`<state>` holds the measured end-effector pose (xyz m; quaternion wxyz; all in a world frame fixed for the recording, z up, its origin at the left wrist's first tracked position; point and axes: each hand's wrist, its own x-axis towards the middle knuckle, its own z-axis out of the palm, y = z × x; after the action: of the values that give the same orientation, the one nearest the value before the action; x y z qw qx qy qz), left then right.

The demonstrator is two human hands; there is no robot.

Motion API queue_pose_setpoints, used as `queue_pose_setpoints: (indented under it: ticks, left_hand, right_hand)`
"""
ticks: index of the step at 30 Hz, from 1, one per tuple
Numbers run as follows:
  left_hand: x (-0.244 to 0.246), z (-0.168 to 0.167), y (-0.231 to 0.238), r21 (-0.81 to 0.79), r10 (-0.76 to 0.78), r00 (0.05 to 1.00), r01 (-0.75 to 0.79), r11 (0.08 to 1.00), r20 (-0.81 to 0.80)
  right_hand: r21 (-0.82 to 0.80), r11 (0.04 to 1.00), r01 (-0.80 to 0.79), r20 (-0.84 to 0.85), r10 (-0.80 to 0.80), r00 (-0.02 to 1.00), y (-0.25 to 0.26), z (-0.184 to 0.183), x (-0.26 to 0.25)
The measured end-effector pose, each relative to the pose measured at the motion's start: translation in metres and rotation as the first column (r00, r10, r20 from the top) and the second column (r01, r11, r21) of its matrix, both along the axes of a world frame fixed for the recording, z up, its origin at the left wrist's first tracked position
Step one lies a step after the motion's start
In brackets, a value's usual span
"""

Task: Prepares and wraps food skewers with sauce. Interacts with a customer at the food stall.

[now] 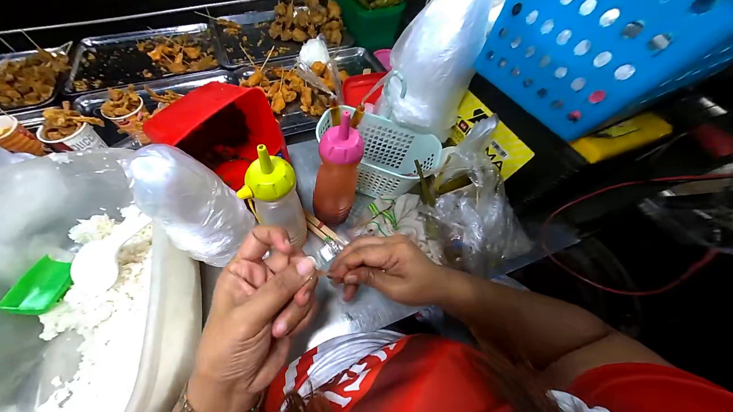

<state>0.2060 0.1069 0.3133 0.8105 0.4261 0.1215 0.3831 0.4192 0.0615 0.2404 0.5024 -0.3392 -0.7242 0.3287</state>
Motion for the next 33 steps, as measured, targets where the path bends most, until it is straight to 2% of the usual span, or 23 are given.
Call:
queue_pose_setpoints:
  ticks: [2,4,6,7,9,11,13,15,17,20,22,24,27,29,31,33]
  left_hand:
    - [0.0,0.0,0.003,0.031,-0.04,0.999,0.039,0.999,0.026]
    - [0.001,-0.007,0.013,0.138,-0.048,0.999,0.051,0.989,-0.026]
    - [0.003,-0.026,0.022,0.364,0.089,0.966,0.005,0.931,-0.241]
    - [0.004,-0.038,0.026,0.493,0.218,0.896,0.001,0.87,-0.388]
    - [0.006,-0.062,0.032,0.667,0.443,0.653,0.13,0.734,-0.614]
    - [0.01,-0.079,0.037,0.718,0.573,0.45,0.287,0.634,-0.685]
    - [0.014,-0.095,0.039,0.722,0.641,0.338,0.391,0.571,-0.69]
    - [0.017,-0.105,0.04,0.683,0.651,0.264,0.475,0.555,-0.712]
    - [0.017,-0.117,0.042,0.701,0.692,0.253,0.511,0.498,-0.676]
    - [0.016,-0.128,0.043,0.775,0.763,0.29,0.487,0.402,-0.578]
    - [0.016,-0.128,0.043,0.788,0.777,0.288,0.473,0.393,-0.56]
    - [0.018,-0.126,0.042,0.791,0.784,0.281,0.471,0.39,-0.554]
    - [0.018,-0.126,0.041,0.816,0.81,0.292,0.464,0.345,-0.508]
    - [0.016,-0.122,0.038,0.829,0.816,0.306,0.454,0.327,-0.49]
    - [0.014,-0.117,0.035,0.841,0.815,0.321,0.43,0.329,-0.483]
    - [0.011,-0.114,0.034,0.866,0.822,0.346,0.39,0.312,-0.452]
  right_hand:
    - [0.009,0.999,0.035,0.081,-0.036,0.996,-0.005,0.015,0.014]
    - [0.097,0.983,0.155,0.162,-0.17,0.972,-0.009,0.04,0.035]
    - [0.189,0.932,0.309,0.167,-0.341,0.925,-0.016,0.076,0.061]
    - [0.24,0.888,0.392,0.15,-0.433,0.889,-0.018,0.092,0.075]
    - [0.333,0.78,0.53,0.069,-0.581,0.811,-0.011,0.112,0.101]
    - [0.362,0.697,0.62,0.073,-0.684,0.726,0.003,0.118,0.119]
    - [0.275,0.676,0.683,0.219,-0.736,0.641,0.018,0.113,0.128]
    - [0.107,0.678,0.727,0.451,-0.685,0.572,0.033,0.101,0.133]
    - [-0.006,0.667,0.745,0.66,-0.557,0.504,0.046,0.088,0.141]
    - [-0.004,0.671,0.742,0.862,-0.374,0.343,0.06,0.074,0.155]
    - [-0.006,0.643,0.765,0.954,-0.227,0.197,0.064,0.084,0.144]
    - [0.033,0.648,0.761,0.977,-0.181,0.111,0.069,0.097,0.126]
    - [0.076,0.701,0.709,0.97,-0.217,0.11,0.086,0.1,0.109]
    - [0.049,0.749,0.66,0.981,-0.159,0.108,0.103,0.098,0.101]
    - [-0.082,0.764,0.639,0.993,0.006,0.121,0.121,0.098,0.091]
    - [-0.222,0.739,0.636,0.974,0.195,0.113,0.134,0.096,0.083]
